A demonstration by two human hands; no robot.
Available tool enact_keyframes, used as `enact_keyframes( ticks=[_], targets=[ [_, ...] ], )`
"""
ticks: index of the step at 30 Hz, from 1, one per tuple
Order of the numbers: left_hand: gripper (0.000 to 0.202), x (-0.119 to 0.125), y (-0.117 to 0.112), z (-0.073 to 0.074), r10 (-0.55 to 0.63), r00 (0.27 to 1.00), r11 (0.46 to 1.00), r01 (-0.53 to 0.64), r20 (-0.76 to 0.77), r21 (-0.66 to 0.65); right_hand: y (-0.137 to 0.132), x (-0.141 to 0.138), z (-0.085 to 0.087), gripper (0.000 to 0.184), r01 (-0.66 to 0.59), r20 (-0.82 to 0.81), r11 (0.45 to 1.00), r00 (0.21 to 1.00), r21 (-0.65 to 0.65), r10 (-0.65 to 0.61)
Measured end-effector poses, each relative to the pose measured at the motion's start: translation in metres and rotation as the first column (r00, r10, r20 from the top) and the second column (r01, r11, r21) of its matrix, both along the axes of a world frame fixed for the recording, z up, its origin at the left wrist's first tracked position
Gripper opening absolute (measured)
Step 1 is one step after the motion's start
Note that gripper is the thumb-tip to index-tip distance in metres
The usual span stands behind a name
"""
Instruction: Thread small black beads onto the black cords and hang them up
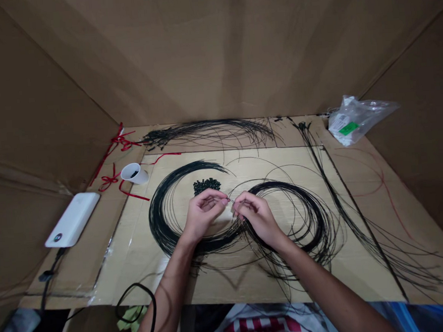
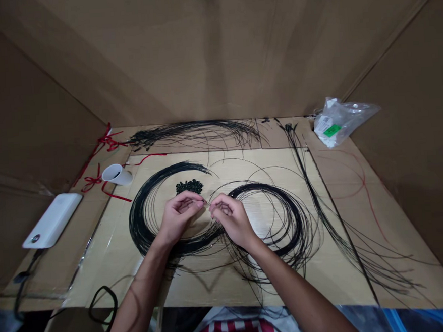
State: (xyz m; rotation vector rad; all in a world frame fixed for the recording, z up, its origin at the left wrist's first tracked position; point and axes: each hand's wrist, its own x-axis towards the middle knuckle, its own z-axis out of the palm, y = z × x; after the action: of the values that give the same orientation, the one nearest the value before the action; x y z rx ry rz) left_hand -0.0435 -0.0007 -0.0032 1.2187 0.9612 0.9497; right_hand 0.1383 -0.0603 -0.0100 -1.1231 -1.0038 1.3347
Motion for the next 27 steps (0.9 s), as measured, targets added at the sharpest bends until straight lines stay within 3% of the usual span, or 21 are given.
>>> enact_keyframes(
  ticks=[27],
  targets=[
    [0.03,-0.0007,0.0004,-0.002,-0.012,1.0,1.0,0.012,0.004,0.002,-0.0008,0.0002,0.0002,0.01,-0.026,-0.004,0.999,1.0,0.036,0.026]
  ],
)
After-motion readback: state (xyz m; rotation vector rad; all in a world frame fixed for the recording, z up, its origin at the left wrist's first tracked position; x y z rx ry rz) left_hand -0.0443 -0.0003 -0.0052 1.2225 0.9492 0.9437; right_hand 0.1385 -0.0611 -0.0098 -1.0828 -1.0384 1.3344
